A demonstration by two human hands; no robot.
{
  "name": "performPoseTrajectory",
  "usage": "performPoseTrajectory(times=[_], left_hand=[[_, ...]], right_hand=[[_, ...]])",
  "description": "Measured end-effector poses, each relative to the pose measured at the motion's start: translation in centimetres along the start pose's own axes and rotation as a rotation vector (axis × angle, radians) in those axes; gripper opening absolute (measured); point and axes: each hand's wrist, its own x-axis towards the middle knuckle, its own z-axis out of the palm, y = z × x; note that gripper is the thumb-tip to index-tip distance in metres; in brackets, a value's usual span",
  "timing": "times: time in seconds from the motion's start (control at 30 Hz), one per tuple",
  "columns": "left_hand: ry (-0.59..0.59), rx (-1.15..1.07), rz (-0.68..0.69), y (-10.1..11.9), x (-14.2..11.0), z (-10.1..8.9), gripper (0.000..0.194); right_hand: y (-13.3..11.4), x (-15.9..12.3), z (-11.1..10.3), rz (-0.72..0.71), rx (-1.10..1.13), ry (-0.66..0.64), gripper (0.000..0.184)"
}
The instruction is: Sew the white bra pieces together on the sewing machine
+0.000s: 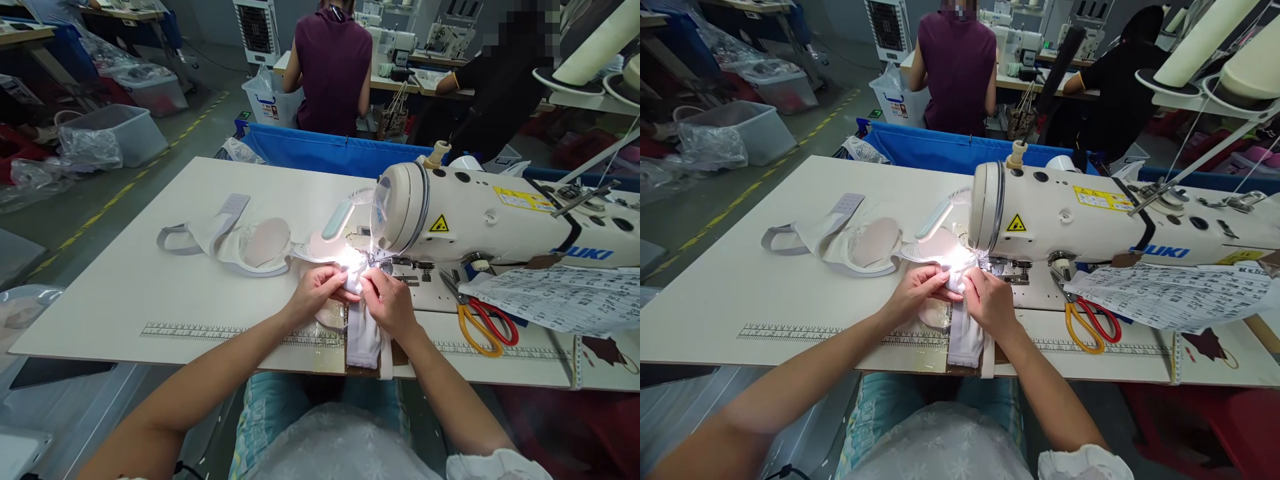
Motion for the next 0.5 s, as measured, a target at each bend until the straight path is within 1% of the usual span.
performPoseTrajectory(times=[0.1,0.17,0.27,0.5], left_hand=[[0.001,-0.006,-0.020,-0.05,0.11,-0.09,0.035],[0.000,-0.015,-0.031,-0.07,0.17,-0.15,0.034],[-0.021,-0.030,-0.035,-0.10,0.21,-0.32,0.032],[-0.044,-0.037,-0.053,-0.08,0.24,-0.74,0.030]], right_hand=[[0.38,-0.22,-0.34,0.037,0.095,-0.025,0.011],[0.61,-0.39,-0.61,0.042,0.119,-0.017,0.011],[0.79,-0.57,-0.89,0.000,0.107,0.001,0.010],[0.55,-0.40,-0.70,-0.075,0.108,-0.017,0.012]])
